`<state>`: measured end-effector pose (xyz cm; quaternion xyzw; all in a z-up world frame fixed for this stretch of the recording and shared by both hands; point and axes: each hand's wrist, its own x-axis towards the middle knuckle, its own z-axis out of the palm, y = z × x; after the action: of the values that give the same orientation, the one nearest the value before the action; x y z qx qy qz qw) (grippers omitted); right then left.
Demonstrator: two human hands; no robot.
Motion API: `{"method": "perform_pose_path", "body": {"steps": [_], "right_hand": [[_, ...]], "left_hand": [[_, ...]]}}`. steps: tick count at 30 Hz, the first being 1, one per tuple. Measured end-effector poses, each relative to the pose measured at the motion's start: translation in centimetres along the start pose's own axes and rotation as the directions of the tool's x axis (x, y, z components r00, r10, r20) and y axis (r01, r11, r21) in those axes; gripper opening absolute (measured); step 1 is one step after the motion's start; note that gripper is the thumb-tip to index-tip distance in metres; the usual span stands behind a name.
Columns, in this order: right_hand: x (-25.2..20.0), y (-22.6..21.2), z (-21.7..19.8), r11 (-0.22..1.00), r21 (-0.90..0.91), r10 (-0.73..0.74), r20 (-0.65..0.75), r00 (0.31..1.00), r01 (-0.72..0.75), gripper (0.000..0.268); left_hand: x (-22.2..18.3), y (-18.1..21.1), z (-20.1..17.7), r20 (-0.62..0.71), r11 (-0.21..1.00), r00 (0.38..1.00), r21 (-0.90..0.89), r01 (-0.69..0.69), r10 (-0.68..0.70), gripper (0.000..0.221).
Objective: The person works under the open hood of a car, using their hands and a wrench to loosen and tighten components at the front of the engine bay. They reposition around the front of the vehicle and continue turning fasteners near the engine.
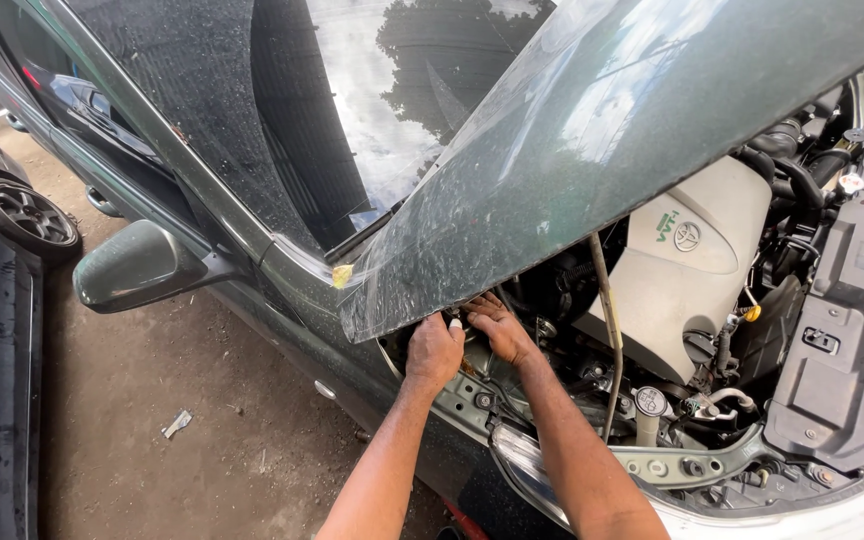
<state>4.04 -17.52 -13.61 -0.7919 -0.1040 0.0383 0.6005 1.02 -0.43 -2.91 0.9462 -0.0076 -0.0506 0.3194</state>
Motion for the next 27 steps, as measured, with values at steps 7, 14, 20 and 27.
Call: {"method": "perform_pose_path", "body": {"steps": [7,14,20,27], "right_hand": [[-0.2,-2.6,0.3,0.994,0.013,0.106,-0.075,0.992,-0.105,0.047],[0.0,-3.2,-2.1,0.983,0.117,0.127,0.104,0.986,-0.139,0.046],[2.5,-4.5,-1.3,0.938,-0.24,0.27,0.047,0.962,-0.251,0.038],[1.6,-7.0,0.9,0.927,0.013,0.368,-0.212,0.905,-0.374,0.035]], "left_hand": [[-0.2,0.7,-0.8,-0.001,0.999,1.0,-0.039,-0.01,0.009,0.056],[-0.5,1.0,-1.1,-0.002,0.999,1.0,-0.036,-0.025,0.025,0.06],[-0.6,1.7,-1.6,0.03,1.0,0.999,0.004,0.02,-0.02,0.06],[-0.4,1.0,-1.0,0.009,1.0,1.0,0.014,0.006,-0.006,0.06]]}}
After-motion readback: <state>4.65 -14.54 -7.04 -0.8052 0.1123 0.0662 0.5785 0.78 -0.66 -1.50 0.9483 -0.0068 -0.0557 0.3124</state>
